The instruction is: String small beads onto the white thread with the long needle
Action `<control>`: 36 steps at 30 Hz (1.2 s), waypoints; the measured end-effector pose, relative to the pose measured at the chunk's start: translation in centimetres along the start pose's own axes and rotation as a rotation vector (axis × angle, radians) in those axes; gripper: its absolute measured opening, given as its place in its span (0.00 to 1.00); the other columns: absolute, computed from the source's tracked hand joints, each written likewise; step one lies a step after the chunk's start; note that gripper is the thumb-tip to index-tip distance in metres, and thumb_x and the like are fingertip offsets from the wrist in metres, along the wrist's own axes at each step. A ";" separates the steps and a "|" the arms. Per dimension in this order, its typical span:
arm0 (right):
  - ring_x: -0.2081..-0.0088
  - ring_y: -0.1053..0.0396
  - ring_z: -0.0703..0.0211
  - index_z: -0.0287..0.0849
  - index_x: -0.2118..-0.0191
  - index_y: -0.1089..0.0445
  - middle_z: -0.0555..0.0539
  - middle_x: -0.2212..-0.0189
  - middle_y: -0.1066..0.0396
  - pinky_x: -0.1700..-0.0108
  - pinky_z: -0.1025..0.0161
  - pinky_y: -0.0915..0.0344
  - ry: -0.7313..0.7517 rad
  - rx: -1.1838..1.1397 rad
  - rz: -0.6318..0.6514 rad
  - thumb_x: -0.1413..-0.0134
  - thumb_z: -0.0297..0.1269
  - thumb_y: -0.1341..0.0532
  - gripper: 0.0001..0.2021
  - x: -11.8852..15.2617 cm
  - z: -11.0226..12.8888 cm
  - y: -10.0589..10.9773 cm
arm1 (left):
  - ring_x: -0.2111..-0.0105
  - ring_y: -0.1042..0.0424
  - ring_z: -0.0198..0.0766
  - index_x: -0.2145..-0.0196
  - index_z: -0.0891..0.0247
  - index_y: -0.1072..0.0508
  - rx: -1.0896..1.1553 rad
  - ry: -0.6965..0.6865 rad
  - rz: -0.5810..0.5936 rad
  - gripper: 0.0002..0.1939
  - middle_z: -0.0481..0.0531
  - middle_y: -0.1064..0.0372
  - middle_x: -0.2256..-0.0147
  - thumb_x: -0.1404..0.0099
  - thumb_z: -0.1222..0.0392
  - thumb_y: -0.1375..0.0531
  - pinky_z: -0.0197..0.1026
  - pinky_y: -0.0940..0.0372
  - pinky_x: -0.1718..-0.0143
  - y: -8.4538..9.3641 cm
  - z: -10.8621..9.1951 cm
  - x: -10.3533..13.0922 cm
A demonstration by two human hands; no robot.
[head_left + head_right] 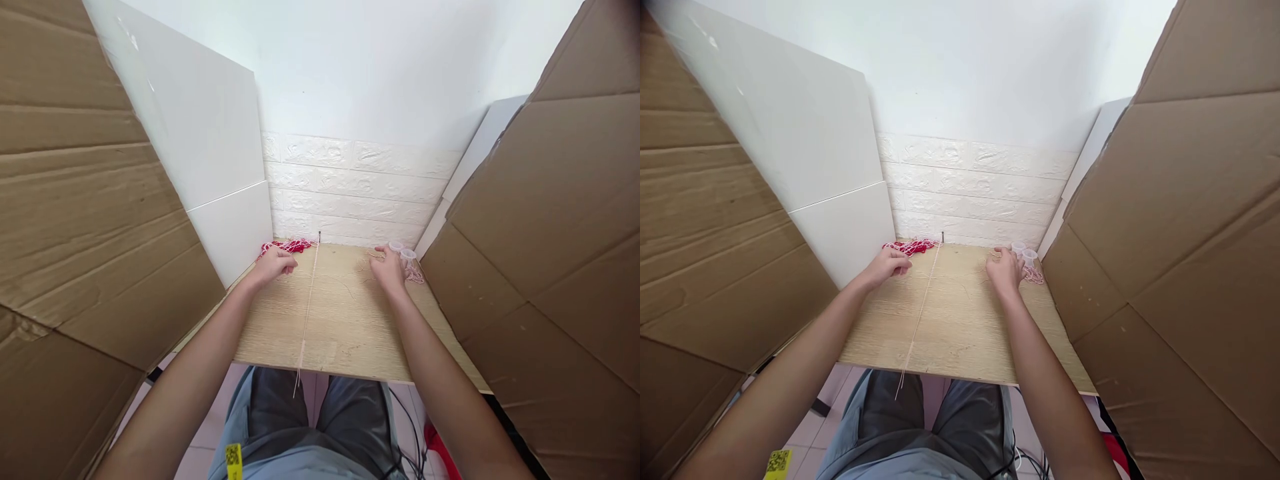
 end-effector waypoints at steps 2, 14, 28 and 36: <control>0.51 0.37 0.42 0.42 0.57 0.27 0.37 0.55 0.29 0.50 0.48 0.40 0.020 0.012 0.000 0.56 0.35 0.40 0.16 0.6 0.8 -0.2 | 0.82 0.43 0.30 0.84 0.64 0.29 0.045 0.054 0.276 0.11 0.48 0.36 0.83 0.49 0.57 0.40 0.36 0.50 0.81 -0.7 -0.5 0.6; 0.76 0.32 0.64 0.42 0.49 0.30 0.50 0.76 0.27 0.76 0.69 0.42 0.060 -0.752 1.187 0.45 0.48 0.40 0.21 8.9 7.4 -3.2 | 0.68 0.23 0.44 0.55 0.62 0.20 0.256 0.184 0.842 0.25 0.61 0.22 0.63 0.49 0.47 0.32 0.43 0.30 0.66 -1.7 -2.6 3.2; 0.70 0.28 0.59 0.41 0.56 0.32 0.49 0.74 0.25 0.66 0.64 0.35 -0.060 -0.964 1.108 0.58 0.33 0.37 0.18 8.8 6.9 -3.7 | 0.87 0.39 0.32 0.75 0.68 0.22 0.042 0.456 0.344 0.29 0.55 0.32 0.85 0.49 0.33 0.37 0.35 0.50 0.85 -1.6 0.1 1.1; 0.71 0.29 0.60 0.40 0.65 0.31 0.48 0.74 0.26 0.65 0.63 0.36 0.039 -0.969 1.230 0.57 0.32 0.35 0.10 8.9 6.9 -3.7 | 0.87 0.47 0.25 0.76 0.67 0.27 0.332 0.486 0.166 0.12 0.44 0.41 0.86 0.46 0.55 0.34 0.31 0.55 0.87 -3.2 1.1 -0.1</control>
Point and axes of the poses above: each hand's wrist, its own x-axis away from the middle knuckle, its own y-axis out of the back of the hand, z = x × y, the point moved 2 cm from there along -x, towards the middle knuckle
